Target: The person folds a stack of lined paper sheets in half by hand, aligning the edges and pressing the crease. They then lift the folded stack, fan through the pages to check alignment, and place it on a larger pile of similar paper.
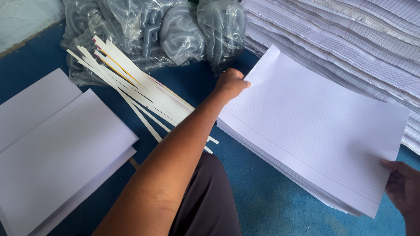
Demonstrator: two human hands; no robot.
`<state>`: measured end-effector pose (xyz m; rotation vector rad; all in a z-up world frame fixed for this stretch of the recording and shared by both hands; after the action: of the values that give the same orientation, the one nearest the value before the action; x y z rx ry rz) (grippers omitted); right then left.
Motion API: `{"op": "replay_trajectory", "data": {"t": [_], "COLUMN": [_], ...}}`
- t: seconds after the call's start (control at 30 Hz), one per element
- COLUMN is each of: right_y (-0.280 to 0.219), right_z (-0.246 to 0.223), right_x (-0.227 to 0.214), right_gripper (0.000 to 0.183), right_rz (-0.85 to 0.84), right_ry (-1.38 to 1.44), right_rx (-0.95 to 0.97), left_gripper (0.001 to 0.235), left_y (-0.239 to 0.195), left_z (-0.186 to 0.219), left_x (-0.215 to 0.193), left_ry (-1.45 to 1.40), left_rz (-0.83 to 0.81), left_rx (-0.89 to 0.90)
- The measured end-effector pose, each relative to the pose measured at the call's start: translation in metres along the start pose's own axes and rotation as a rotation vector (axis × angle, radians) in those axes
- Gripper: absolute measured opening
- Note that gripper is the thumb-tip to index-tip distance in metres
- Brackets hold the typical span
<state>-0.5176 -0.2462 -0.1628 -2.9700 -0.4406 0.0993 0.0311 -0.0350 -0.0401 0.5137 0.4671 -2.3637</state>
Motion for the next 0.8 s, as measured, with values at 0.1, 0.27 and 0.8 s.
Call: {"op": "replay_trajectory", "data": {"t": [0.1,0.27,0.8], "right_y": [0.006,0.014,0.002], "right_z": [0.005,0.016,0.006], "right_x": [-0.004,-0.012,-0.005], "right_gripper": [0.049,0.055,0.059], "right_rz": [-0.019,-0.026,-0.02], "right_ry": [0.051,0.006,-0.083], "right_rx": [0.022,0.05,0.042], "left_gripper": [0.053,0.055,0.057], "left_y": [0.004,0.007,0.01], "left_z": [-0.002,-0.002,0.002], "left_x": [0.001,0.003,0.006], "left_ry": [0.023,0.084,0.151], "left_rz": [0.021,0.064,0.063], "left_rx": [0.0,0.044,0.004]}}
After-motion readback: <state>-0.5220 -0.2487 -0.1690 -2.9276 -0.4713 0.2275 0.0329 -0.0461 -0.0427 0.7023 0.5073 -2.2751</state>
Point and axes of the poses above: each hand's wrist, its own y-axis towards the middle knuckle, its own x-axis out of the palm, z = x × y, the point moved 3 cm from there along y, towards the middle knuckle, and after that the axes turned 8 degrees about -x, right-handed, at the moved point
